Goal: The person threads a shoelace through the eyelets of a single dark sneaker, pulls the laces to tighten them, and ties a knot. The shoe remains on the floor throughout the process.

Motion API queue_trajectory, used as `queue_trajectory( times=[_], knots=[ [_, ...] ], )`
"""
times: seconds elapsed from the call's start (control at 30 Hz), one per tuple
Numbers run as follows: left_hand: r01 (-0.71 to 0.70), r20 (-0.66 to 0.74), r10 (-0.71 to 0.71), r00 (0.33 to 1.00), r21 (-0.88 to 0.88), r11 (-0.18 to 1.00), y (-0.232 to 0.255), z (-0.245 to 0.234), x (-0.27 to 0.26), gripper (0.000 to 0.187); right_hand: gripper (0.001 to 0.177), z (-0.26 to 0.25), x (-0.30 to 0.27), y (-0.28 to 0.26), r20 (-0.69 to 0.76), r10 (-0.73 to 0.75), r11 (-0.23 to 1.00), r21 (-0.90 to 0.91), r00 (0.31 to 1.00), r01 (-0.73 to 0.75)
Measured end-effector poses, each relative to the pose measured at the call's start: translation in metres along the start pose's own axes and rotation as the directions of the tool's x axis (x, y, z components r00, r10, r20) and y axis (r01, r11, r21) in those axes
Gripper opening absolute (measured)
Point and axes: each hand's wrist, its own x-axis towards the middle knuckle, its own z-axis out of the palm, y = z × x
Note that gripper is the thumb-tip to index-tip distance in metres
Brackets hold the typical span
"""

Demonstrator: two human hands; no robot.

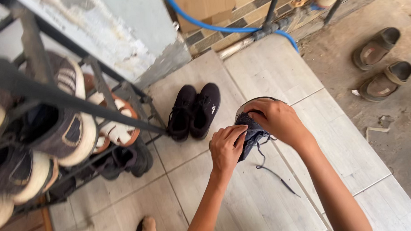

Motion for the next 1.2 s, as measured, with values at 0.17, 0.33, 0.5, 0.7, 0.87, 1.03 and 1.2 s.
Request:
queue_trajectory(
  times=[0.17, 0.33, 0.5, 0.7, 0.87, 1.03, 1.2],
  knots=[
    [-0.267, -0.198, 0.278, 0.940, 0.084, 0.960, 0.058, -0.036, 0.060, 0.028, 0.031, -0.042, -0.021, -0.049, -0.446, 0.063, 0.965, -0.201, 0.893, -0.169],
    [-0.345, -0.157, 0.361, 0.919, 0.121, 0.931, 0.107, -0.064, 0.099, 0.028, 0.041, -0.080, -0.031, -0.091, -0.657, 0.256, 0.895, -0.115, 0.709, -0.430],
    [-0.483, -0.016, 0.492, 0.871, 0.169, 0.859, 0.136, -0.094, 0.124, 0.025, 0.049, -0.118, -0.047, -0.116, -0.588, 0.567, 0.760, 0.102, 0.577, -0.642],
    [-0.593, 0.048, 0.592, 0.804, 0.139, 0.793, 0.190, -0.150, 0.156, 0.018, 0.047, -0.184, -0.049, -0.158, -0.449, 0.718, 0.648, 0.151, 0.533, -0.746],
    [-0.627, 0.098, 0.620, 0.779, 0.134, 0.767, 0.244, -0.200, 0.182, 0.015, 0.051, -0.234, -0.047, -0.201, -0.393, 0.781, 0.565, 0.115, 0.485, -0.817],
    [-0.615, 0.098, 0.608, 0.788, 0.110, 0.780, 0.289, -0.254, 0.198, 0.019, 0.047, -0.275, -0.060, -0.234, -0.165, 0.916, 0.392, 0.192, 0.365, -0.899],
    [-0.460, -0.074, 0.472, 0.878, 0.137, 0.877, 0.307, -0.297, 0.195, 0.024, 0.038, -0.291, -0.070, -0.258, -0.327, 0.818, 0.570, 0.342, 0.474, -0.747]
  ],
)
